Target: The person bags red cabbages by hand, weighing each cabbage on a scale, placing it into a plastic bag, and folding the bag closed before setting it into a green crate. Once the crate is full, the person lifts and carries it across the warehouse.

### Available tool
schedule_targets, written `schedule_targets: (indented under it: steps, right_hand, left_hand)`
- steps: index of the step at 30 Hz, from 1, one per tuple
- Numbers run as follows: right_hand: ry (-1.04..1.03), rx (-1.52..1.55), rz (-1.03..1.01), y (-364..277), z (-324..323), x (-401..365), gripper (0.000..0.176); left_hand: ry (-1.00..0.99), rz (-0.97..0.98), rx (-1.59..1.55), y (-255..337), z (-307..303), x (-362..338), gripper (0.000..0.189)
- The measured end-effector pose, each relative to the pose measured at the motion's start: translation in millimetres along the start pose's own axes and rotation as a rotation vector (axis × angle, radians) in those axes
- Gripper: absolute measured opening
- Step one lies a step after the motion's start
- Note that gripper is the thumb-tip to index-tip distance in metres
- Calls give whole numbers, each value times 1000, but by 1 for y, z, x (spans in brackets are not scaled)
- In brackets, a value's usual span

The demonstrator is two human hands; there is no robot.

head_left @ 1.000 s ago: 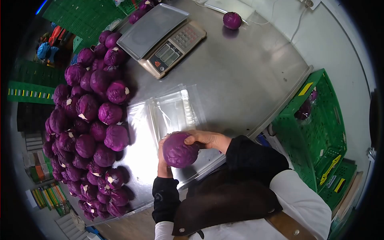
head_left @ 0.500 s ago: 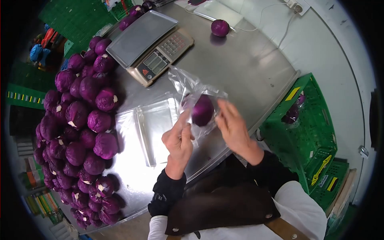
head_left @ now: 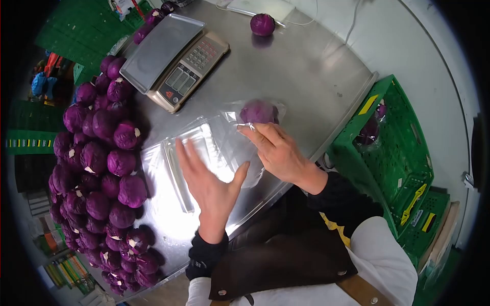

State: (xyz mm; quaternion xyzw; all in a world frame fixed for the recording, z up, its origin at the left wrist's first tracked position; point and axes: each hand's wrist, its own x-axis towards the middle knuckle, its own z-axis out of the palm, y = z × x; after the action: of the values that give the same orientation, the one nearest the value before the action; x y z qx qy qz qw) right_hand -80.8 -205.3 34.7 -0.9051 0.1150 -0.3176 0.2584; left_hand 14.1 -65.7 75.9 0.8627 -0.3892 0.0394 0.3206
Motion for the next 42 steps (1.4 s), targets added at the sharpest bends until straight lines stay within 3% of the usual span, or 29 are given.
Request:
schedule_targets:
  steps: [1,2,3,6,8,9,11,13,15,18,20,21,23,25,28,29,30,32,33,35,37,40,42]
  right_hand:
    - [-24,9,-20,-3,-1,-2,47]
    - [-28,11,-21,-4,-3,-4,47]
    - [-33,29,-57,-3,-7,-6,45]
    - [-103,46,-66,-5,-27,-14,40]
    - [-168,53,-40,-18,-40,-15,36]
    - [-71,74,-57,-31,-45,-14,31]
    - [35,86,-70,-54,-41,-22,26]
    - [-237,293,182,-74,-23,-29,19]
    - [-177,227,126,-75,0,-35,13]
    - [-298,70,98,-73,14,-39,15]
    - [-273,-49,-93,-68,15,-34,17]
    - [-274,-51,-94,-63,15,-33,17]
    - [-219,-40,-337,-52,12,-29,16]
    - [-288,-3,-339,-47,-6,-30,14]
    - [-253,650,184,-47,-60,-40,10]
    - [-106,877,376,-55,-98,-48,8]
    - [210,1171,462,-42,-130,-80,7]
    - [948,1670,313,-14,-193,-144,11]
    - [505,1918,-23,10,-230,-170,5]
    - [21,2069,-361,27,-235,-194,16]
    - [-277,1400,245,34,-193,-225,33]
    - [-559,240,956,34,-125,-249,65]
    - [-190,197,769,10,-101,-155,64]
  left_hand:
    - [-69,147,275,2,-5,12,84]
    - [-150,126,216,-11,4,17,66]
    - [-443,-73,325,-15,1,24,43]
    - [-565,-15,247,-51,1,8,31]
    - [-867,-689,-561,-49,-16,-4,25]
    - [-875,-691,-554,-53,-17,-12,25]
    - [-794,-773,-968,-62,-14,-27,23]
    - [-797,-768,-969,-58,-13,-31,24]
    - [-741,-810,-1091,-56,-12,-33,25]
    - [-727,-849,-1139,-55,-9,-32,25]
    - [-733,-896,-1233,-60,-7,-29,25]
    - [-738,-943,-1319,-61,-5,-27,26]
    - [-749,-999,-1368,-55,-7,-25,26]
    - [-875,-1043,-1444,-52,-3,-27,26]
    - [-831,-1017,-1403,-49,-3,-23,27]
    - [-832,-1017,-1406,-49,-6,-22,27]
    - [-863,-944,-1314,-50,-11,-21,28]
    - [-895,-855,-1178,-51,-19,-23,29]
    - [-901,-849,-1185,-53,-19,-23,29]
    - [-923,-831,-1113,-57,-20,-24,29]
    - [-927,-817,-1083,-53,-22,-25,30]
    - [-913,-789,-1007,-53,-24,-24,31]
    - [-823,-702,-1052,-72,-30,-32,34]
